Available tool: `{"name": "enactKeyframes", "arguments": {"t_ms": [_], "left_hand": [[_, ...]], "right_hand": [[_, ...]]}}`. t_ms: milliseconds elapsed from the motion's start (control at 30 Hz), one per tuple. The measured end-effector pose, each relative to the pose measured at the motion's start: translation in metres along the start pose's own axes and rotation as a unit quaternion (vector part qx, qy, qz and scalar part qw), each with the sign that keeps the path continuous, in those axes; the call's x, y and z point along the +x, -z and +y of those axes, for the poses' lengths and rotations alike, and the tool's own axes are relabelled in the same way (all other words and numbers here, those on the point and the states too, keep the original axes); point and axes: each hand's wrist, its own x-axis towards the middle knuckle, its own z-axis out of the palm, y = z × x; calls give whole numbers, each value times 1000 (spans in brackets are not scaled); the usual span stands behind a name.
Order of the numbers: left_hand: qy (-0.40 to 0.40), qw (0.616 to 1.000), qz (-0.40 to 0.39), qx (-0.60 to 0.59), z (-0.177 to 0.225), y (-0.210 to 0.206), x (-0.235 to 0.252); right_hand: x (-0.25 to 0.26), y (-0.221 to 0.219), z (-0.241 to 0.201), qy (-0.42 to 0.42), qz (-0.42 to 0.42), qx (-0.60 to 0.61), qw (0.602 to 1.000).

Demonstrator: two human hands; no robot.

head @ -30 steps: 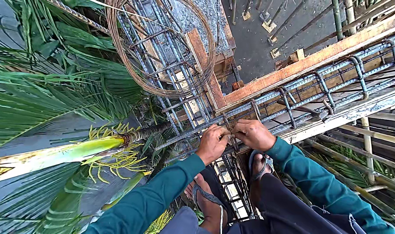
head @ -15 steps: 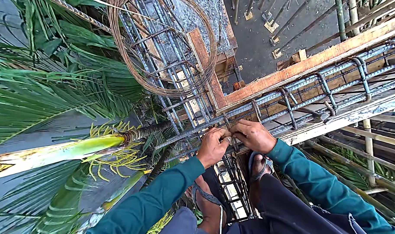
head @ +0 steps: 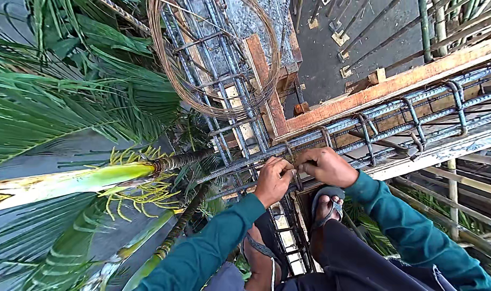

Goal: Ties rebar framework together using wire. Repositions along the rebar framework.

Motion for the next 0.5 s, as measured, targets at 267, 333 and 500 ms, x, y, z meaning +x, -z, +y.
{"name": "enactKeyframes", "arguments": {"t_ms": [267, 333, 500], "left_hand": [[-75, 996, 35, 28, -12, -8, -6], [-85, 996, 29, 28, -14, -7, -5], [-112, 993, 38, 24, -18, -8, -4]], "right_hand": [[25, 14, -29, -225, -173, 49, 958], [32, 16, -24, -236, -203, 84, 947], [53, 23, -27, -318, -260, 122, 904]]}}
